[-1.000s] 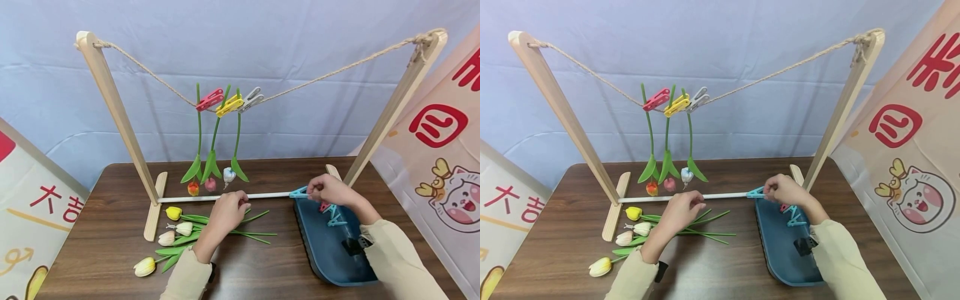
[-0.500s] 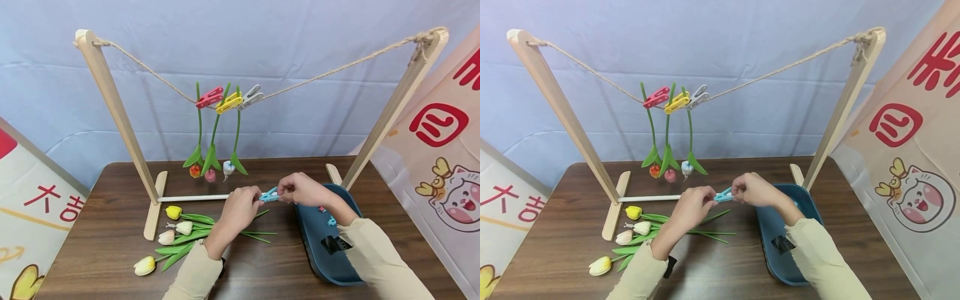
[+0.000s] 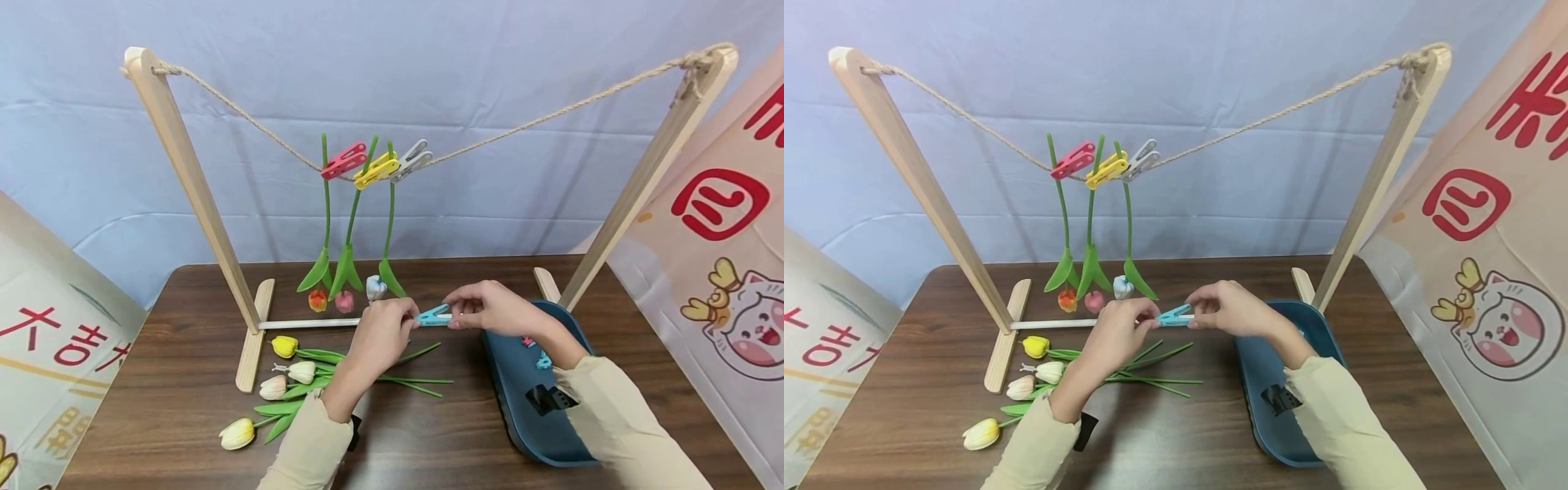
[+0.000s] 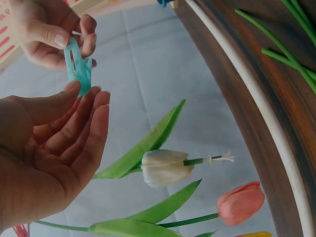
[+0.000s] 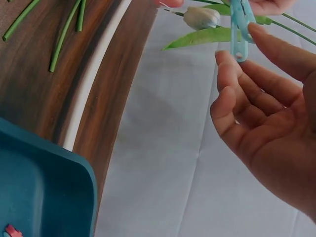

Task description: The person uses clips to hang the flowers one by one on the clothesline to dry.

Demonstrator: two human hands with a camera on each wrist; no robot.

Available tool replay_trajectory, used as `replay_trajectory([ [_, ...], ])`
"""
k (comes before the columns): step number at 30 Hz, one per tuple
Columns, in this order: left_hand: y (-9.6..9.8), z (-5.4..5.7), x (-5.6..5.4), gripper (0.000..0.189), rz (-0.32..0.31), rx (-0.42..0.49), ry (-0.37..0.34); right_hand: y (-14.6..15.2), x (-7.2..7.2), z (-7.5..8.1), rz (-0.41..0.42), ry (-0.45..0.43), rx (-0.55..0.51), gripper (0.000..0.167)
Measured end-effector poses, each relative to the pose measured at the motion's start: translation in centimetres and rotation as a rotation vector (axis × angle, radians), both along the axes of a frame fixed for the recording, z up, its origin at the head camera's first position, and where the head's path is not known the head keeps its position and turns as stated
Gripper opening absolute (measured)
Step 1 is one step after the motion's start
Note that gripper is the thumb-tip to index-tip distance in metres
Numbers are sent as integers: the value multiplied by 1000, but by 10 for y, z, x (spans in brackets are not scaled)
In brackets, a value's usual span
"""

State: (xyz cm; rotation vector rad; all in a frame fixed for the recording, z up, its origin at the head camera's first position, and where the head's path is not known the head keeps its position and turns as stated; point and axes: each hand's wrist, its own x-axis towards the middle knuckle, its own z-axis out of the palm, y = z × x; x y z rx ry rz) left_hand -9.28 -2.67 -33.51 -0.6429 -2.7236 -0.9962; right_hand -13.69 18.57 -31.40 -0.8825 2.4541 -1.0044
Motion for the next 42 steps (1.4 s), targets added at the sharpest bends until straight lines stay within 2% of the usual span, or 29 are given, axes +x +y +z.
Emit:
replay_trajectory([
  [4, -3, -3, 0, 3, 24, 17, -24, 4, 0, -3, -23, 0, -34, 32],
  [8, -12, -13, -1, 7, 66, -38, -40, 11, 1, -3, -69, 7, -46, 30],
  [11, -19, -28, -2, 6, 89, -116, -91, 19, 1, -4, -91, 9, -40, 29],
  [15, -29, -51, -4, 8, 113, -205, -230, 29, 2, -7, -110, 4, -33, 27],
  [18, -33, -68, -4, 16, 129, -253, -285, 36, 2, -10, -122, -3, -28, 26],
  [22, -36, -83, -3, 24, 152, -277, -277, 42, 3, -13, -136, -5, -24, 26],
  [26, -36, -90, -3, 26, 182, -288, -254, 45, 3, -13, -138, -3, -31, 25],
  [31, -36, -92, -3, 22, 206, -303, -252, 46, 3, -11, -136, -13, -40, 25],
  [34, -37, -88, -4, 22, 212, -298, -244, 47, 3, -9, -136, -15, -47, 25],
  [39, -39, -69, -4, 22, 233, -259, -207, 51, 2, -5, -141, -4, -62, 25],
  [42, -39, -54, -3, 24, 237, -214, -141, 53, 0, -2, -137, 31, -71, 24],
])
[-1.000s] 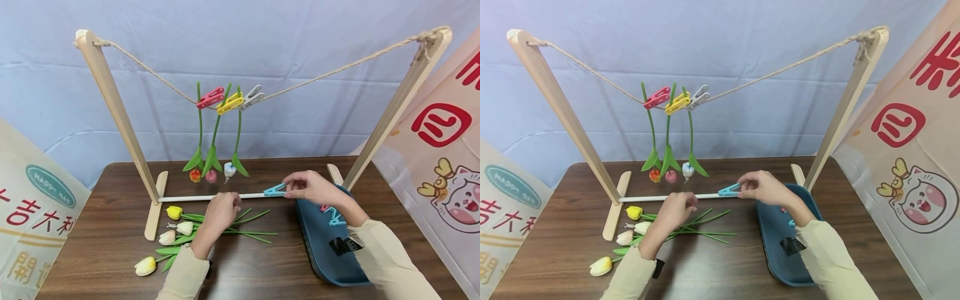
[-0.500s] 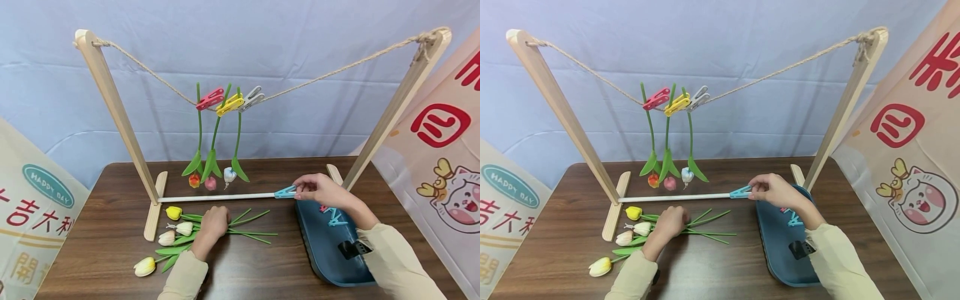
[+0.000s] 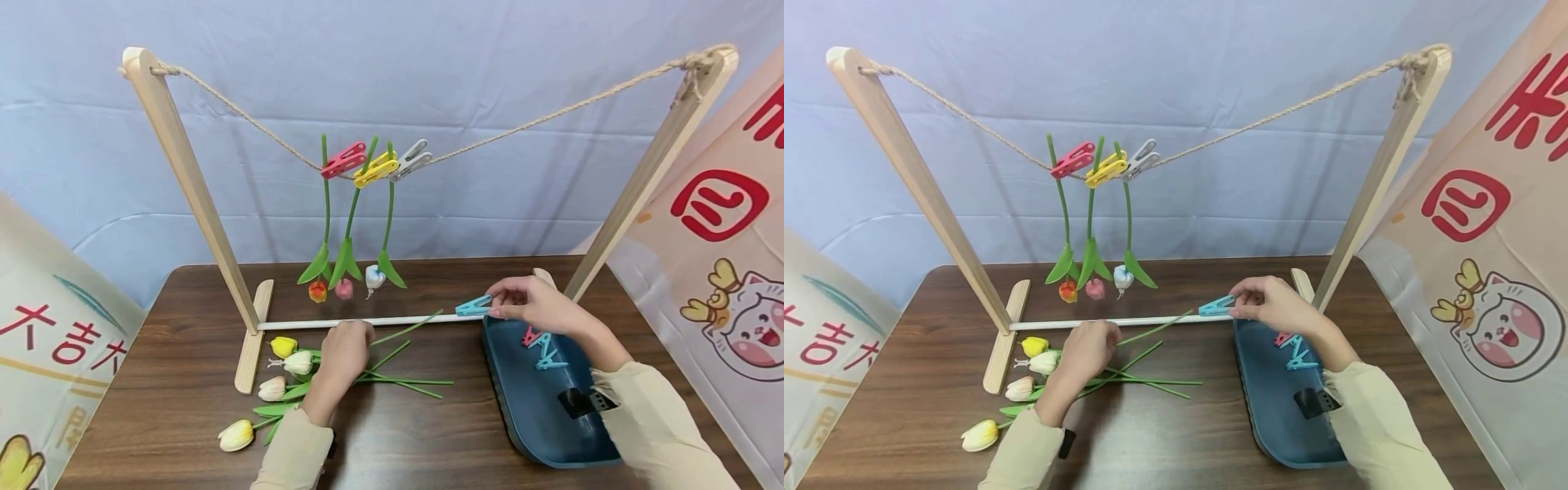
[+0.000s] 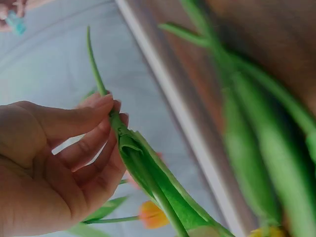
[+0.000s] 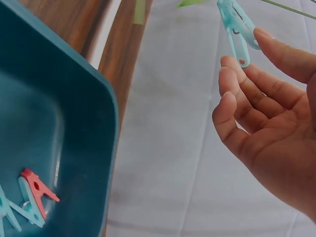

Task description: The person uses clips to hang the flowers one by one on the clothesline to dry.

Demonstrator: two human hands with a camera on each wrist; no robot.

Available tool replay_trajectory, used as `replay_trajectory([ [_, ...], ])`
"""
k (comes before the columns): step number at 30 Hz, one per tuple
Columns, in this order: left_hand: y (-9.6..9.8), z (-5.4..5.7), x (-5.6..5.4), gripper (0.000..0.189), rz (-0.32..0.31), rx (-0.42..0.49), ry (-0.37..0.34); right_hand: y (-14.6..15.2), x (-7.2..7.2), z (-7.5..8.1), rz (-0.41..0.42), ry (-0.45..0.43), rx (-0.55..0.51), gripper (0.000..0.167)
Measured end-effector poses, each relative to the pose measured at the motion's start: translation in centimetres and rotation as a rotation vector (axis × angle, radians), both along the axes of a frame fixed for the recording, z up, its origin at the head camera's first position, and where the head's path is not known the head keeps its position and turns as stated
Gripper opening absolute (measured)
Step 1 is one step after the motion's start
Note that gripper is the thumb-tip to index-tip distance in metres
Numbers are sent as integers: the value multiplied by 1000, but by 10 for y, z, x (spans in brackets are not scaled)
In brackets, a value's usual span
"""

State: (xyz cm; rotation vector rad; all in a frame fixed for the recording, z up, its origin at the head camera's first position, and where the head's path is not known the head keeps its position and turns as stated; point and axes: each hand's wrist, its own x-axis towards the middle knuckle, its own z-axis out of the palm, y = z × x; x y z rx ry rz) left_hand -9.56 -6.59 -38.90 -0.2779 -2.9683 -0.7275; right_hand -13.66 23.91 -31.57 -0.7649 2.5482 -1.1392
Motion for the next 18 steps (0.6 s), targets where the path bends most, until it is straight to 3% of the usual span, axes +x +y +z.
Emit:
replay_trajectory([
  [8, 7, 37, -1, 20, -22, 107, 233, 1, -2, 24, -52, 56, 45, 24],
  [13, 13, 55, -4, 13, -29, 192, 316, -1, -4, 48, -87, 86, 69, 27],
  [18, 19, 71, -9, 12, -38, 274, 385, -9, -9, 74, -98, 184, 102, 26],
])
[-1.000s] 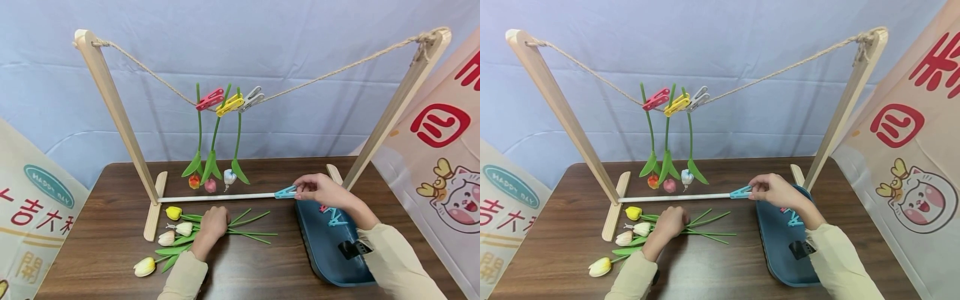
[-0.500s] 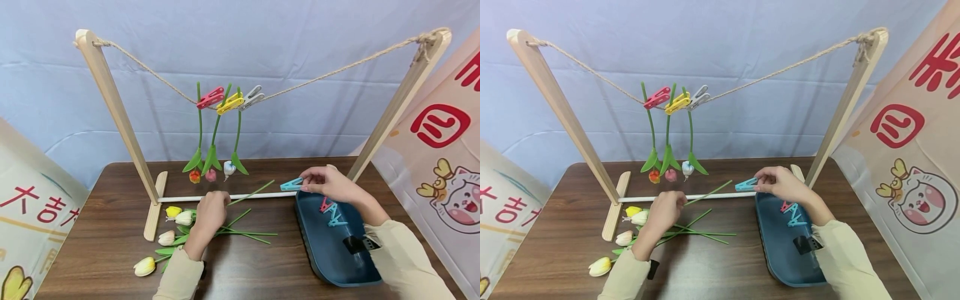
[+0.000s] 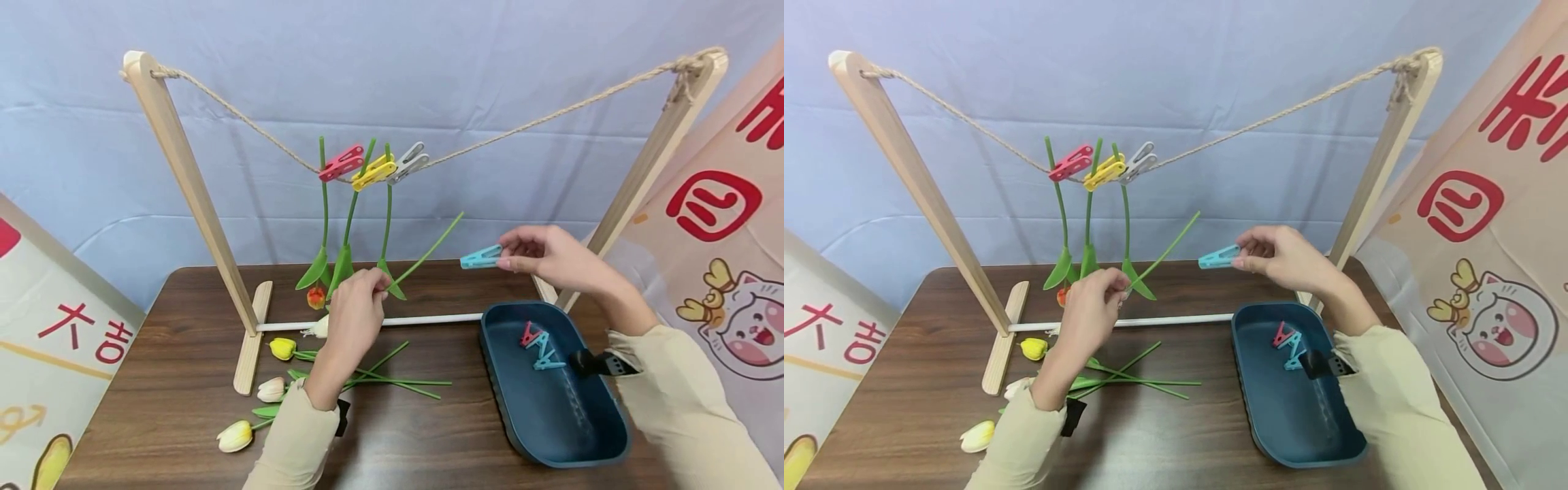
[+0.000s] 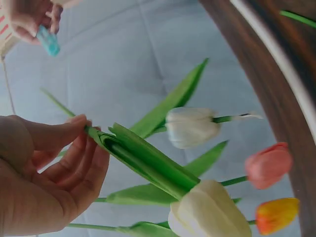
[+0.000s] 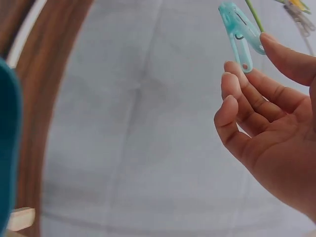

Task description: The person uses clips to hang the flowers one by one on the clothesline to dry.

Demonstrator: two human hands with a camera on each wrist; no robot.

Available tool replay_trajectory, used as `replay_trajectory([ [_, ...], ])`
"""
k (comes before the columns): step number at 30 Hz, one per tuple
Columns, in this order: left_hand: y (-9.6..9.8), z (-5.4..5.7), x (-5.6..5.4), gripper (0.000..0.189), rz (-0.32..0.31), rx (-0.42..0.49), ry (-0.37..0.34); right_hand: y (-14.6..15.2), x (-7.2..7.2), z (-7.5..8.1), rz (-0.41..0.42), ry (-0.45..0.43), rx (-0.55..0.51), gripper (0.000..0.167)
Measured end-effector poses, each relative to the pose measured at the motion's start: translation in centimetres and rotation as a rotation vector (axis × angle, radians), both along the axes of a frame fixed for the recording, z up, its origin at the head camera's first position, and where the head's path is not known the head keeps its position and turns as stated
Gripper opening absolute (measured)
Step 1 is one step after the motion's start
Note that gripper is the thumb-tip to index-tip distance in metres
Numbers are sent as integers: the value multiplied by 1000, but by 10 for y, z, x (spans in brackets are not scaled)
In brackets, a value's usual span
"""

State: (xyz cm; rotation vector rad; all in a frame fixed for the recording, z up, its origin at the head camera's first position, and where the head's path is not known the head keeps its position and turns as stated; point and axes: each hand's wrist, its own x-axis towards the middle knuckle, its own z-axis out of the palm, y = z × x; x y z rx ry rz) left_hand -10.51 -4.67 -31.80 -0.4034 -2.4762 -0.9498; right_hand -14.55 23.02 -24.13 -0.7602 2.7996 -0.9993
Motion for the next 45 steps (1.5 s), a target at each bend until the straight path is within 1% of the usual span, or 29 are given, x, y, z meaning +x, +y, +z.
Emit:
replay_trajectory([
  [2, 2, 5, -1, 12, 3, 28, 19, -5, -1, 12, 5, 44, 3, 26],
  [4, 4, 9, -2, 12, 6, 50, 42, -10, -1, 25, -10, 75, -4, 26],
  [9, 7, 17, -5, 12, 12, 94, 92, -24, -3, 55, -72, 125, -27, 25],
  [15, 14, 26, -10, 9, 32, 143, 87, -39, -9, 84, -102, 212, -62, 25],
  [17, 15, 28, -13, 9, 37, 161, 83, -44, -11, 92, -126, 255, -46, 25],
  [20, 18, 31, -16, 9, 43, 178, 80, -51, -13, 101, -163, 342, -1, 22],
  [24, 19, 32, -18, 10, 64, 189, 80, -59, -17, 109, -185, 475, 66, 16],
  [27, 19, 31, -19, 10, 75, 189, 87, -64, -21, 113, -191, 521, 120, 15],
  [30, 19, 30, -19, 9, 81, 188, 94, -70, -24, 116, -187, 505, 166, 15],
  [34, 19, 29, -20, 9, 85, 187, 116, -78, -29, 118, -136, 498, 184, 11],
  [37, 20, 26, -20, 10, 86, 178, 148, -83, -31, 117, -94, 498, 193, 10],
  [39, 20, 25, -21, 10, 88, 167, 169, -86, -32, 115, -76, 483, 196, 11],
  [41, 20, 24, -22, 10, 88, 154, 187, -88, -32, 114, -64, 459, 197, 12],
  [45, 21, 24, -22, 11, 79, 133, 199, -89, -31, 110, -51, 428, 196, 14],
])
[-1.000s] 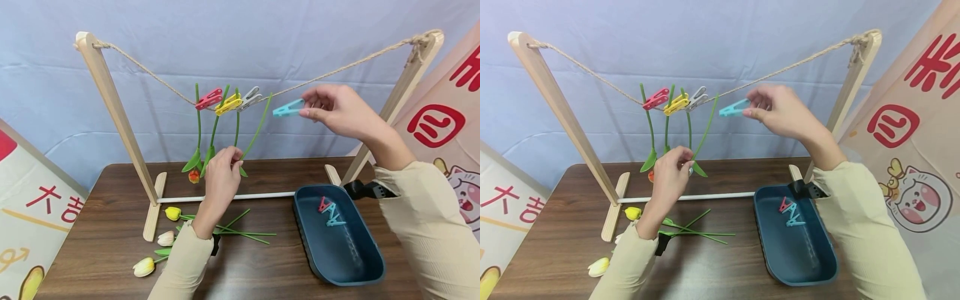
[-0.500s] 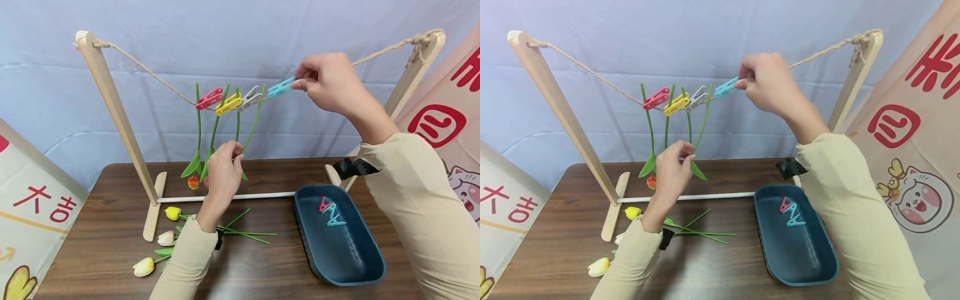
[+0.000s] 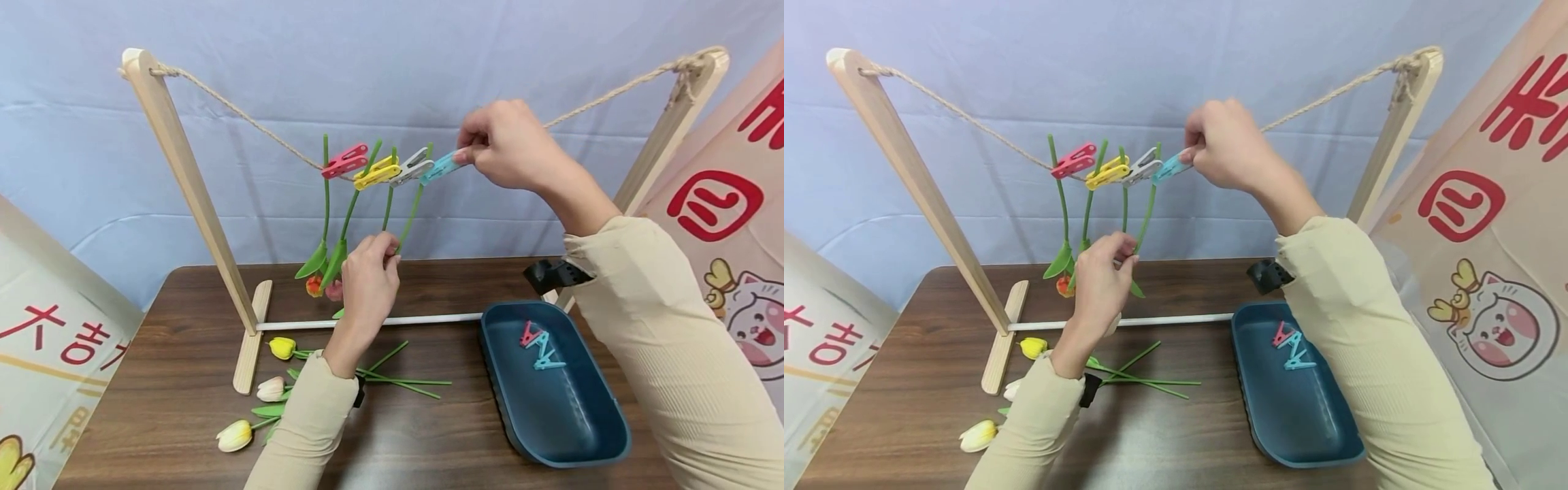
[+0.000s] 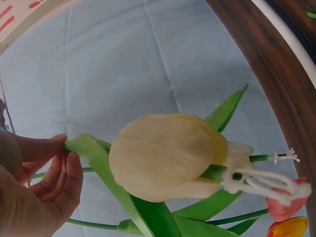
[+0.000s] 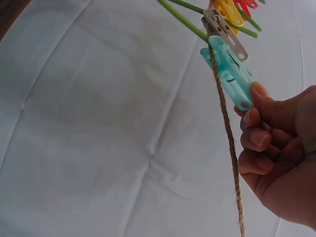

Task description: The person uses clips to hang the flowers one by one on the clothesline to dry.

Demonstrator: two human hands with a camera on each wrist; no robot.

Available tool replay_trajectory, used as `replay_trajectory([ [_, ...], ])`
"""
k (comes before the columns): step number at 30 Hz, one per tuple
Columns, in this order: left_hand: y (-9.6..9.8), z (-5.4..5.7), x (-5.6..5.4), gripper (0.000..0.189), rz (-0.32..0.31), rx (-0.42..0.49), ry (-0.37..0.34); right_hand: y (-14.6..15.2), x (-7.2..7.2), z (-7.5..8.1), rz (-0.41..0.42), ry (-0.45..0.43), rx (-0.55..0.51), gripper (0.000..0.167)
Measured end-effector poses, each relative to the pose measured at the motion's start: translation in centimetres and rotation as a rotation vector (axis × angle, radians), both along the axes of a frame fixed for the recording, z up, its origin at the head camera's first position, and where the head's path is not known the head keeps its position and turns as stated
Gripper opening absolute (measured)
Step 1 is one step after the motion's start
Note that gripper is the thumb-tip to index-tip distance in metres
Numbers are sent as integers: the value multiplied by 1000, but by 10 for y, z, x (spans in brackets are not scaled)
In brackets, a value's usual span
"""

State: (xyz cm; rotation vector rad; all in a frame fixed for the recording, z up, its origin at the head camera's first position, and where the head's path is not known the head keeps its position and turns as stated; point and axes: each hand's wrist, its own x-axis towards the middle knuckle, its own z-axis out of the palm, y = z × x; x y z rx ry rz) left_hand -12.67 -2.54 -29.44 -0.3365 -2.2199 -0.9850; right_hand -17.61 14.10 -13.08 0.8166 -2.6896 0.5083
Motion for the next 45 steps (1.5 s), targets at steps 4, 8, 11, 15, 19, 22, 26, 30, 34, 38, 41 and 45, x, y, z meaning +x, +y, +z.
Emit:
replay_trajectory([
  [4, 1, -1, -2, 11, -11, -10, -5, 0, 1, 0, -21, -33, 7, 14],
  [8, 1, -1, -4, 9, -16, -2, -16, 2, 2, 1, -57, -104, -8, 14],
  [11, 2, -2, -5, 9, -16, 6, -27, 4, 2, 0, -86, -151, -57, 21],
  [15, 3, 0, -4, 10, -9, 10, -49, 12, 5, -2, -93, -182, -144, 31],
  [19, 2, -1, -3, 10, -12, 15, -67, 22, 12, -8, -81, -206, -232, 29],
  [22, 1, -2, -2, 9, -19, 19, -86, 32, 17, -13, -77, -233, -241, 22],
  [26, -2, -4, 1, 8, -24, 39, -114, 48, 22, -24, -93, -309, -173, 15],
  [30, -6, -6, 6, 8, -20, 70, -138, 68, 24, -43, -116, -439, -145, 15],
  [34, -12, -11, 9, 7, 5, 70, -179, 90, 23, -72, -116, -564, -121, 17],
  [38, -18, -19, 12, 5, 20, 55, -219, 111, 24, -104, -102, -657, -127, 16],
  [41, -22, -27, 16, 5, 9, 57, -242, 128, 27, -130, -106, -705, -150, 15],
  [45, -28, -39, 22, 5, 4, 53, -294, 148, 33, -165, -132, -779, -166, 14],
])
